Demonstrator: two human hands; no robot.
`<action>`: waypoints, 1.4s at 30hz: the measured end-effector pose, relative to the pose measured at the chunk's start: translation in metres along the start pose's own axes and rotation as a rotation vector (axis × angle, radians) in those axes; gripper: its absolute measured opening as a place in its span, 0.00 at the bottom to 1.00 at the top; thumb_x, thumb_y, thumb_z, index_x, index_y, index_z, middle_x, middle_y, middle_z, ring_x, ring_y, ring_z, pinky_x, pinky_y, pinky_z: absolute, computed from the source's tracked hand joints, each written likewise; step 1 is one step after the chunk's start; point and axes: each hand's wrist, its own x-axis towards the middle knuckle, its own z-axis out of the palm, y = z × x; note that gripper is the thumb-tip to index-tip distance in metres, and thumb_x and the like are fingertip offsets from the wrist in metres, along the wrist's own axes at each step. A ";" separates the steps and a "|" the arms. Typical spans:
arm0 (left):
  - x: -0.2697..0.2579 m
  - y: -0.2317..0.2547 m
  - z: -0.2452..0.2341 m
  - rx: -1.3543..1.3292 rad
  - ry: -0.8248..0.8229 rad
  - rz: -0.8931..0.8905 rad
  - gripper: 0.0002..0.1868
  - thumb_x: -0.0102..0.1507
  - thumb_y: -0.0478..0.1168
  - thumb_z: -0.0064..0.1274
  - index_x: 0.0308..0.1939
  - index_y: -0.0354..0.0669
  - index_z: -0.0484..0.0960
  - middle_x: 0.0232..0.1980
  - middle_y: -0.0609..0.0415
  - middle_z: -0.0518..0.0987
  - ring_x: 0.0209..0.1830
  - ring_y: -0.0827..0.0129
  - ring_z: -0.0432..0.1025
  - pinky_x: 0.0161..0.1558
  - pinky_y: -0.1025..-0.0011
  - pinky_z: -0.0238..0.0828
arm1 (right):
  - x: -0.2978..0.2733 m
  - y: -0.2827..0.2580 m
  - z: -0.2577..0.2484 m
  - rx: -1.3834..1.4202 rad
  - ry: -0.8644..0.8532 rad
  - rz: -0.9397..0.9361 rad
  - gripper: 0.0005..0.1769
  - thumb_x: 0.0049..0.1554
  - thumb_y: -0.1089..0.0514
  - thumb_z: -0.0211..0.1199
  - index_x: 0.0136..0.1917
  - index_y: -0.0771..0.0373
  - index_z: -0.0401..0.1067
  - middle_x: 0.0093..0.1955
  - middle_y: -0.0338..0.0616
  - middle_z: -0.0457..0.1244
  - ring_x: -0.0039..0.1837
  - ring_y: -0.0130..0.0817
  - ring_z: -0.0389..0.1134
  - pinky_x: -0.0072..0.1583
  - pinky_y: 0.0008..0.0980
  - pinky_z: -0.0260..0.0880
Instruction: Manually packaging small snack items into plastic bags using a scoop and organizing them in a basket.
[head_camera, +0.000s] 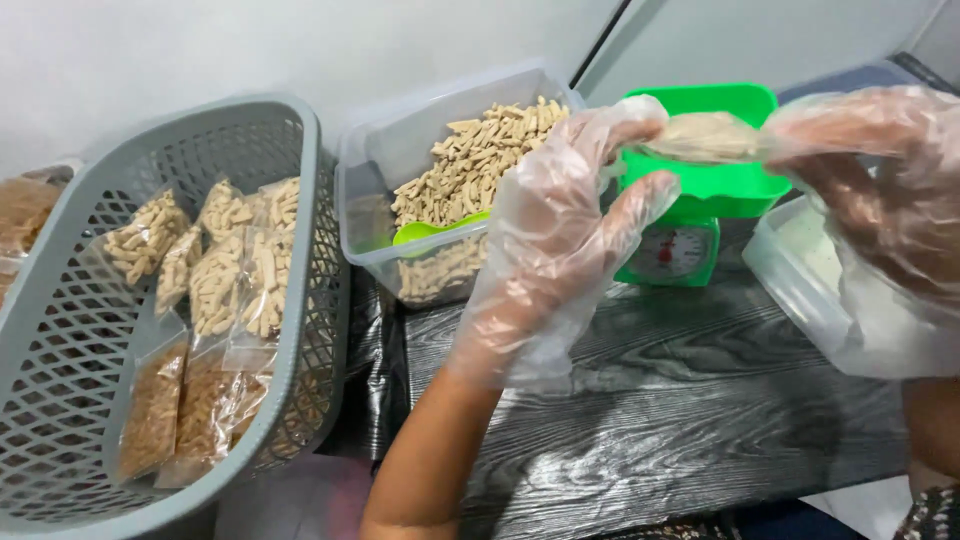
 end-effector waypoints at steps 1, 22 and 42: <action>0.005 -0.007 0.010 -0.050 -0.012 0.004 0.20 0.69 0.50 0.49 0.60 0.45 0.74 0.59 0.48 0.79 0.61 0.62 0.77 0.65 0.69 0.76 | 0.001 -0.001 -0.004 -0.383 0.037 -0.529 0.16 0.69 0.60 0.58 0.68 0.69 0.69 0.64 0.53 0.65 0.67 0.42 0.66 0.73 0.39 0.67; -0.006 -0.044 0.042 0.126 -0.155 -0.013 0.14 0.62 0.36 0.58 0.53 0.46 0.78 0.54 0.51 0.81 0.57 0.61 0.77 0.64 0.66 0.69 | 0.046 0.059 -0.030 -1.058 -0.028 -1.118 0.19 0.59 0.49 0.71 0.60 0.58 0.80 0.57 0.48 0.73 0.58 0.45 0.74 0.61 0.42 0.74; -0.016 -0.033 0.019 -0.015 -0.060 -0.122 0.27 0.66 0.50 0.51 0.67 0.46 0.69 0.67 0.50 0.75 0.68 0.61 0.73 0.72 0.67 0.65 | 0.052 0.018 -0.005 -0.975 0.270 -1.358 0.08 0.78 0.69 0.73 0.54 0.68 0.79 0.46 0.53 0.70 0.44 0.52 0.67 0.50 0.47 0.67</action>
